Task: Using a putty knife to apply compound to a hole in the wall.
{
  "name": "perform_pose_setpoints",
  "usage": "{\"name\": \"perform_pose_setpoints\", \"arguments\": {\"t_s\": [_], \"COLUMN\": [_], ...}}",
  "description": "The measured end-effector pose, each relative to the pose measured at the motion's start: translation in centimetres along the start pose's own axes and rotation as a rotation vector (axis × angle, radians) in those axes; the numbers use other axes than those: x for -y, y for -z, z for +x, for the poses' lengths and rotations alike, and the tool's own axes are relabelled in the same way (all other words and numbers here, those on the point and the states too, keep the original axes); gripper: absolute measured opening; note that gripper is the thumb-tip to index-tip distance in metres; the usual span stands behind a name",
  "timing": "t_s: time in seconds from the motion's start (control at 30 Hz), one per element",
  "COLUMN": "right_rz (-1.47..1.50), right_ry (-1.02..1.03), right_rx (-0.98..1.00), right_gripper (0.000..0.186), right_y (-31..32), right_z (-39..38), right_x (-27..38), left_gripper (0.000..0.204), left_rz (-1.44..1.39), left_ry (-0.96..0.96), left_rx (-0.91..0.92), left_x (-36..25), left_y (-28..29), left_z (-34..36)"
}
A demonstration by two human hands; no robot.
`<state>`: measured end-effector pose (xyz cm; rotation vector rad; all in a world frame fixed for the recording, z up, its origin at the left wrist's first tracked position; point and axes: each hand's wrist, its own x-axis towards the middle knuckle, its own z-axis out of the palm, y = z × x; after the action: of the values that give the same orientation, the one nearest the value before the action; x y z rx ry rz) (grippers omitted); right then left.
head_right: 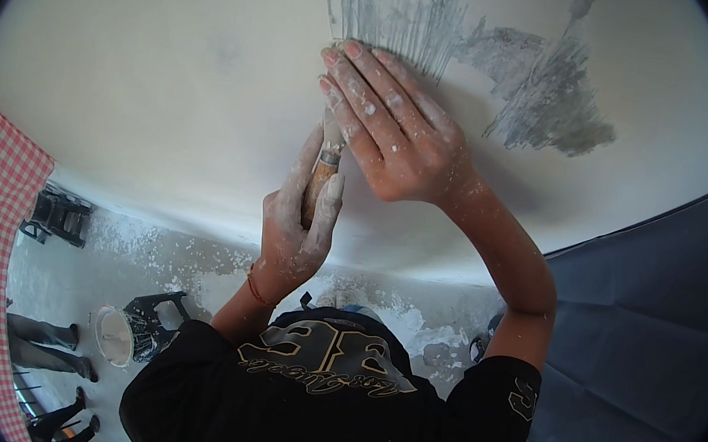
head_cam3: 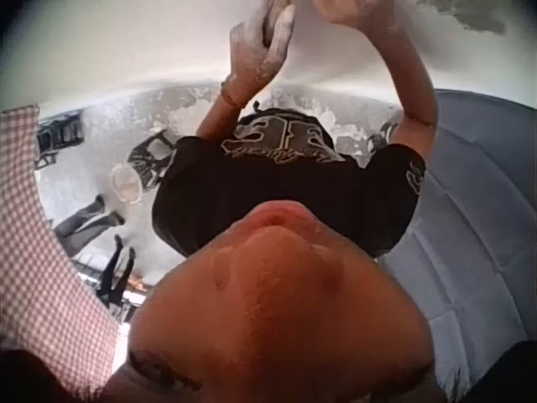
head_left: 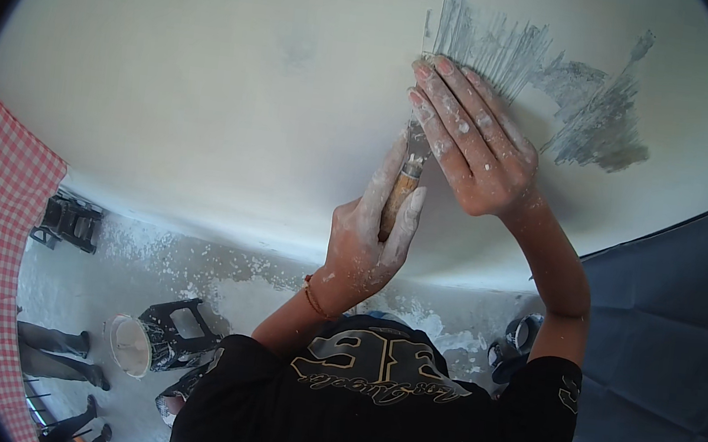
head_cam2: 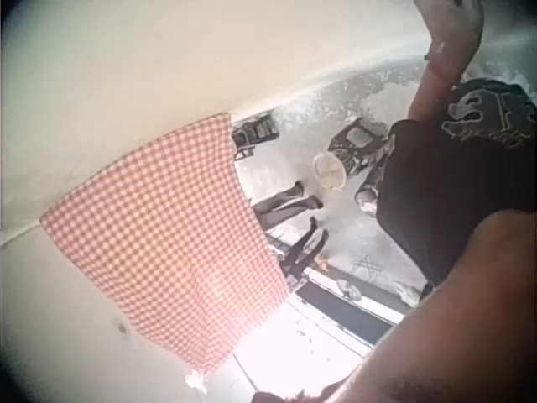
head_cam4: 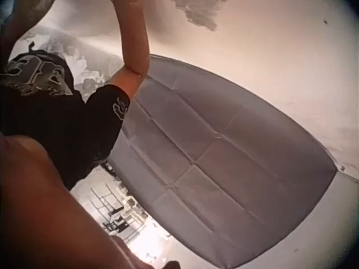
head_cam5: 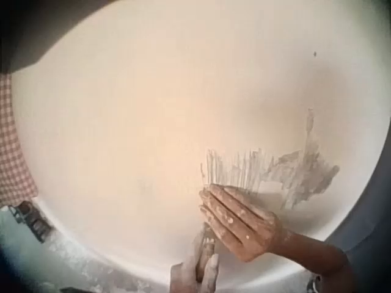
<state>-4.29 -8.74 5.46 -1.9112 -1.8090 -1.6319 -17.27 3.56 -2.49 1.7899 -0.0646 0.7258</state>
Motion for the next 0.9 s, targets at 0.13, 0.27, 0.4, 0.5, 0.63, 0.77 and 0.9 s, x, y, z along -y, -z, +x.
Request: {"name": "perform_pose_setpoints", "arguments": {"t_s": [0.13,0.27,0.4,0.5,0.63,0.77,0.9], "right_rz": [0.033,-0.017,-0.006,0.002,-0.021,-0.031,-0.008], "right_ry": [-0.035,-0.013,-0.032,-0.036,-0.015,0.005,-0.003], "right_rx": [0.039,0.064,0.054,0.044,0.049,0.049,0.042], "right_gripper": [0.031,0.029,0.025,0.025,0.025,0.025,0.026], "right_y": [0.1,-0.3,-0.3,-0.7,-0.9,-1.0,-0.5], "right_z": [0.1,-0.1,0.0,-0.1,-0.4,-0.2,0.7], "right_x": [0.6,1.0,1.1,1.0,0.9,0.4,-0.2], "left_gripper": [0.065,0.065,0.066,0.066,0.064,0.063,0.062], "left_rz": [0.133,0.135,0.120,0.115,0.157,0.170,0.127], "left_ry": [-0.129,-0.154,-0.141,-0.238,-0.251,-0.265,-0.246], "left_rx": [0.005,0.006,0.013,-0.008,-0.027,-0.020,-0.007], "left_x": [0.8,1.1,0.6,1.2,1.5,1.5,0.6], "left_y": [0.1,0.3,0.2,-0.1,0.1,0.2,0.7], "left_z": [0.3,-0.1,0.5,1.2,1.1,1.5,2.4]}}
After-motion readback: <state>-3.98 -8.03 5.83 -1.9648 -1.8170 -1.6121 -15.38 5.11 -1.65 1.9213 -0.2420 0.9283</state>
